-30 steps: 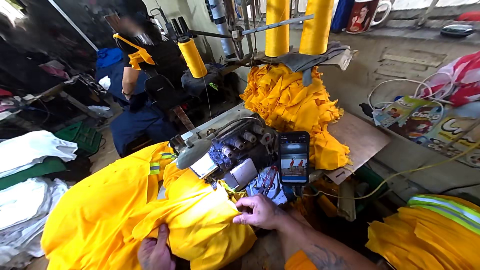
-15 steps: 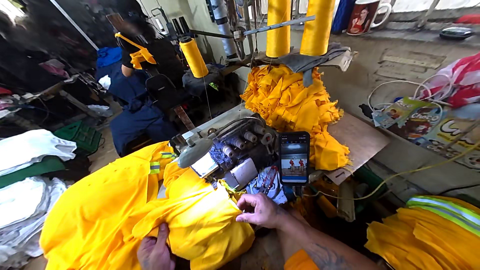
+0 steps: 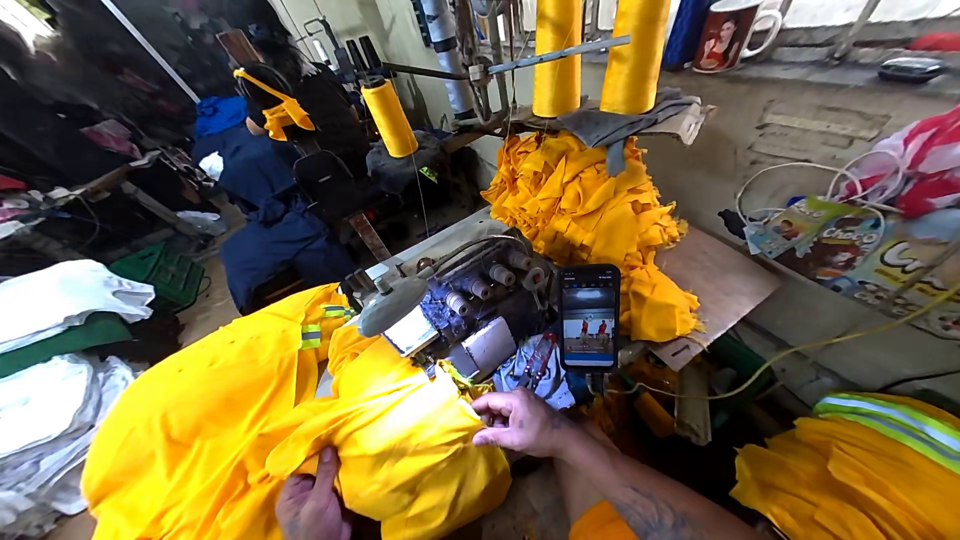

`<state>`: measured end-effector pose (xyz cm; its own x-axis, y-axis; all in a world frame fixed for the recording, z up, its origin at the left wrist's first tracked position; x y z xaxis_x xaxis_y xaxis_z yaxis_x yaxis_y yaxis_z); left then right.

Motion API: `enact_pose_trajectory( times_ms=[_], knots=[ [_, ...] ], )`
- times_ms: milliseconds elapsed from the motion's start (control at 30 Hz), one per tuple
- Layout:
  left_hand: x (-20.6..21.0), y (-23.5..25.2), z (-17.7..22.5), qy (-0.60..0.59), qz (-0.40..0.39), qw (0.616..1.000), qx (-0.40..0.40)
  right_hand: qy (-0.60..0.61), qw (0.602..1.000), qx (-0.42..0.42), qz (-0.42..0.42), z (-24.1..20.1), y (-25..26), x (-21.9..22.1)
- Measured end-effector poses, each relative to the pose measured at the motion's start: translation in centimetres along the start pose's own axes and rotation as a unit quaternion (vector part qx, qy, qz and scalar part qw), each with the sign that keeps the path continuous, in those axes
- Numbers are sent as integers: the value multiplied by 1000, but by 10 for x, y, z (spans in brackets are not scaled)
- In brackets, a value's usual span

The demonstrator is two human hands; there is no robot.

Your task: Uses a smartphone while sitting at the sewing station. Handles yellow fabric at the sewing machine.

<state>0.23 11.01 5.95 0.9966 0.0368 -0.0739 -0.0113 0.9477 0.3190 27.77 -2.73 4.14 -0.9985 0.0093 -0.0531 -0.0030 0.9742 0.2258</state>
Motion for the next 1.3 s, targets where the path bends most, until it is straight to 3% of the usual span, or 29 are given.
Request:
enact_pose_trajectory(
  times_ms=[667,1300],
  knots=[
    [-2,0,-2,3,9,1000,-4,-73,995,-66,-22,-2,2,2],
    [0,0,1,-1,1,1000,-1,-102,994,-26,-25,-1,2,3]
  ],
)
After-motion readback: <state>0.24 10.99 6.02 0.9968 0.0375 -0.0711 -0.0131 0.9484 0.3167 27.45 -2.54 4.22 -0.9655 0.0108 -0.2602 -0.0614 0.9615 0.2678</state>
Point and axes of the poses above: each hand's wrist, its own y-axis towards the middle knuckle, its own x-axis out of the palm, z = x × y, the point moved 8 cm from there along y, towards the middle knuckle, and after that the axes turned 12 degrees about y, right-handed, at the moved point
